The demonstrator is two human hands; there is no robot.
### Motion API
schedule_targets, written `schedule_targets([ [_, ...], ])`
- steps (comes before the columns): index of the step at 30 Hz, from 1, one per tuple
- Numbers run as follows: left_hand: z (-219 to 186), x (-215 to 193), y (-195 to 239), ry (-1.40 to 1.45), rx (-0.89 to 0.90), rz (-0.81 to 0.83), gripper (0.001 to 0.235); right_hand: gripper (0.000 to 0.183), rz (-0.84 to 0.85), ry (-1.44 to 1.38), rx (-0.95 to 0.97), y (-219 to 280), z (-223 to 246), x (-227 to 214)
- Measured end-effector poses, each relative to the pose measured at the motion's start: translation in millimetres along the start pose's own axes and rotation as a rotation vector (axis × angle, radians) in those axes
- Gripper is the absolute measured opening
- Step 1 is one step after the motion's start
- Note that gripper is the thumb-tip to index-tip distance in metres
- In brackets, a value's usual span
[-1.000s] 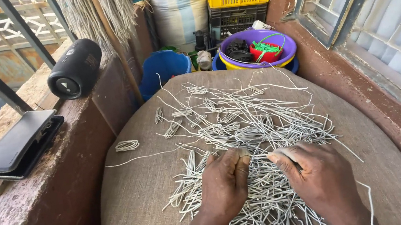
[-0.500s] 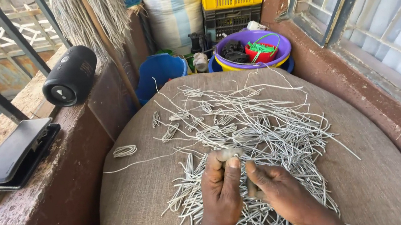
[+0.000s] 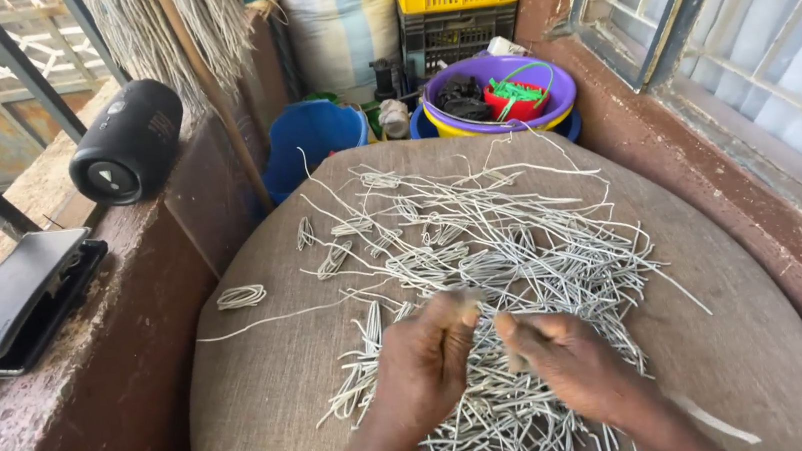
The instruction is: The person sits and uses both hands to pick up, untangle, and separate individual strands of thin, light-colored wire from a pile on a fabric-covered surface. The hands repeatedly pull wires apart and drop them back onto the pile.
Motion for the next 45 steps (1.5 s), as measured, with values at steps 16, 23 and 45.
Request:
schedule_targets([
  [16,12,-10,0,-0.134,0.07,0.096,0.02,0.033,-0.191,0.341,0.299,19,51,-5],
  [23,-7,-12,-5,-0.023,0.01,0.035,0.016,0.042,-0.267,0.207,0.14,12,30,-6],
  [45,-11,6,3,0.837,-0.234,0.126,0.021,0.057,0.003,-0.225,-0.007,-6,-17,-4],
])
Point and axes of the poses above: each hand's wrist, its own y-axis away from the middle knuckle, its own x-axis out of the palm, z = x × y, the point moved 2 cm from there along -y, towards the middle knuckle, and after that the axes turned 12 degrees about -y, right-handed, at the moved point
